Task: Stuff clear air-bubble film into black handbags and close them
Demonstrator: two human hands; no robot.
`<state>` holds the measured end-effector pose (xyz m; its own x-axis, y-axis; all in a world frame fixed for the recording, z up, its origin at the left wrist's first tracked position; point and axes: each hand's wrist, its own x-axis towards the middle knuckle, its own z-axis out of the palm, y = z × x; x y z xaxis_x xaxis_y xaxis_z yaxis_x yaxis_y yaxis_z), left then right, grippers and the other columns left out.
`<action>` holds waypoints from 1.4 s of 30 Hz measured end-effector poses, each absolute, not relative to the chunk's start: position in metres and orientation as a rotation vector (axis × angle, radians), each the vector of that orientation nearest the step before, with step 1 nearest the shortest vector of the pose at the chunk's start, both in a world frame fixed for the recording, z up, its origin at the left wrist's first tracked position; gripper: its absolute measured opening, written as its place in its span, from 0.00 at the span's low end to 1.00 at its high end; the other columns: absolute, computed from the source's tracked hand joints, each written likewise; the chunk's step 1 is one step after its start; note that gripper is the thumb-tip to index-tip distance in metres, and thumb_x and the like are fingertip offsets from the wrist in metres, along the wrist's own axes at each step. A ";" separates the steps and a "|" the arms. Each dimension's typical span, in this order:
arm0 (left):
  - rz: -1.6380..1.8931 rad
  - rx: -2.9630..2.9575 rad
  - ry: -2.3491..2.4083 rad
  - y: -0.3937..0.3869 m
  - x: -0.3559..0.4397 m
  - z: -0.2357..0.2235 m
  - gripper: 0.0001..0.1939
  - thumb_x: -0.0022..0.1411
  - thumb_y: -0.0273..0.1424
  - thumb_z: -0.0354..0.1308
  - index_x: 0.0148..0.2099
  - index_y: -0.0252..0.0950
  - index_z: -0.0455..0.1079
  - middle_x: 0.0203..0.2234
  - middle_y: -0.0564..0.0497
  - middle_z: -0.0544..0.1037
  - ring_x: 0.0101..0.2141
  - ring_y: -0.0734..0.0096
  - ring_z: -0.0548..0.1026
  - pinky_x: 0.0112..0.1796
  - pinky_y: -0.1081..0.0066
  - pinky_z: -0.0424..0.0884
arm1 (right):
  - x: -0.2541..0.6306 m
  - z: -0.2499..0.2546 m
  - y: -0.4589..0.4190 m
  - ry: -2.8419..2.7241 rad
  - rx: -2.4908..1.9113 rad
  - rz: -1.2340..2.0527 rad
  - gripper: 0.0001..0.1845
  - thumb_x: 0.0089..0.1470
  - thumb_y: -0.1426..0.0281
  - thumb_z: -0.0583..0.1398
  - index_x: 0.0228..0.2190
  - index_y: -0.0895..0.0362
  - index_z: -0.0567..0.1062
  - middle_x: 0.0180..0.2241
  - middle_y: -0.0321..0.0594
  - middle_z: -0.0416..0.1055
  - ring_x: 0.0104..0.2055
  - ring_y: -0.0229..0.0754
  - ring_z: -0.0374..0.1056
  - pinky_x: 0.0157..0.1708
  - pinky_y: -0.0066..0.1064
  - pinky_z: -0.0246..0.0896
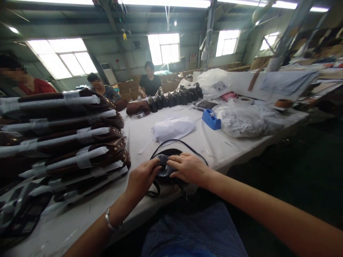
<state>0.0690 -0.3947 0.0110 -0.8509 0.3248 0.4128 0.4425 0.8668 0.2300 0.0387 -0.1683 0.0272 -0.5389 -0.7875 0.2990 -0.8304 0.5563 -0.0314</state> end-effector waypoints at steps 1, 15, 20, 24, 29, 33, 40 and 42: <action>-0.389 -0.536 -2.639 -0.392 0.067 0.014 0.17 0.67 0.33 0.54 0.57 0.41 0.63 0.45 0.49 0.76 0.44 0.65 0.74 0.42 0.70 0.70 | 0.042 0.022 -0.168 -2.521 1.337 0.201 0.29 0.55 0.59 0.63 0.55 0.59 0.69 0.55 0.52 0.68 0.51 0.52 0.68 0.52 0.45 0.63; -0.057 -0.630 -2.842 -0.387 0.040 0.041 0.04 0.64 0.30 0.56 0.43 0.39 0.69 0.36 0.51 0.76 0.36 0.66 0.76 0.35 0.72 0.66 | 0.050 -0.023 -0.132 -2.154 1.232 0.210 0.19 0.62 0.79 0.52 0.52 0.58 0.70 0.49 0.43 0.74 0.54 0.44 0.67 0.59 0.47 0.60; -0.113 -1.076 -2.932 -0.354 0.042 0.045 0.11 0.64 0.22 0.49 0.38 0.38 0.73 0.32 0.51 0.78 0.33 0.68 0.76 0.33 0.73 0.68 | 0.058 -0.034 -0.142 -2.160 1.084 0.316 0.18 0.61 0.78 0.54 0.51 0.56 0.72 0.47 0.42 0.75 0.54 0.44 0.66 0.58 0.44 0.62; -0.009 -1.063 -3.126 -0.349 0.030 0.041 0.14 0.57 0.18 0.50 0.37 0.33 0.75 0.32 0.46 0.81 0.34 0.63 0.78 0.37 0.70 0.71 | 0.062 -0.038 -0.145 -2.234 1.032 0.421 0.15 0.61 0.77 0.54 0.48 0.56 0.74 0.45 0.43 0.75 0.51 0.44 0.68 0.55 0.42 0.64; -0.222 -1.335 -3.069 -0.356 0.019 0.036 0.17 0.61 0.21 0.49 0.46 0.40 0.75 0.43 0.49 0.79 0.42 0.67 0.76 0.44 0.72 0.70 | 0.065 -0.040 -0.149 -2.223 1.118 0.616 0.15 0.62 0.77 0.53 0.47 0.56 0.74 0.45 0.43 0.75 0.52 0.43 0.67 0.56 0.42 0.64; -0.368 -1.288 -3.024 -0.355 0.005 0.028 0.16 0.61 0.23 0.51 0.48 0.39 0.74 0.44 0.48 0.79 0.42 0.65 0.76 0.45 0.70 0.70 | 0.066 -0.044 -0.151 -2.211 1.199 0.738 0.16 0.61 0.79 0.53 0.48 0.55 0.73 0.46 0.42 0.74 0.52 0.42 0.68 0.59 0.41 0.61; -0.212 -1.576 -3.055 -0.345 -0.011 0.025 0.15 0.57 0.21 0.52 0.43 0.35 0.76 0.39 0.47 0.81 0.37 0.67 0.77 0.39 0.73 0.71 | 0.078 -0.063 -0.141 -2.246 0.553 0.967 0.33 0.59 0.69 0.59 0.63 0.51 0.55 0.63 0.48 0.55 0.65 0.50 0.51 0.63 0.49 0.53; -0.127 -1.610 -3.086 -0.341 -0.016 0.022 0.19 0.53 0.19 0.54 0.47 0.36 0.74 0.41 0.48 0.80 0.37 0.67 0.77 0.38 0.73 0.72 | 0.073 -0.082 -0.140 -2.303 0.352 1.108 0.41 0.55 0.63 0.63 0.64 0.53 0.51 0.64 0.52 0.53 0.66 0.53 0.49 0.62 0.51 0.52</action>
<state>-0.0156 -0.3414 0.0222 -0.5273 0.8076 -0.2641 0.7832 0.5825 0.2175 0.0734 -0.1397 -0.0824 -0.8118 0.0044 0.5839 -0.4536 0.6250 -0.6353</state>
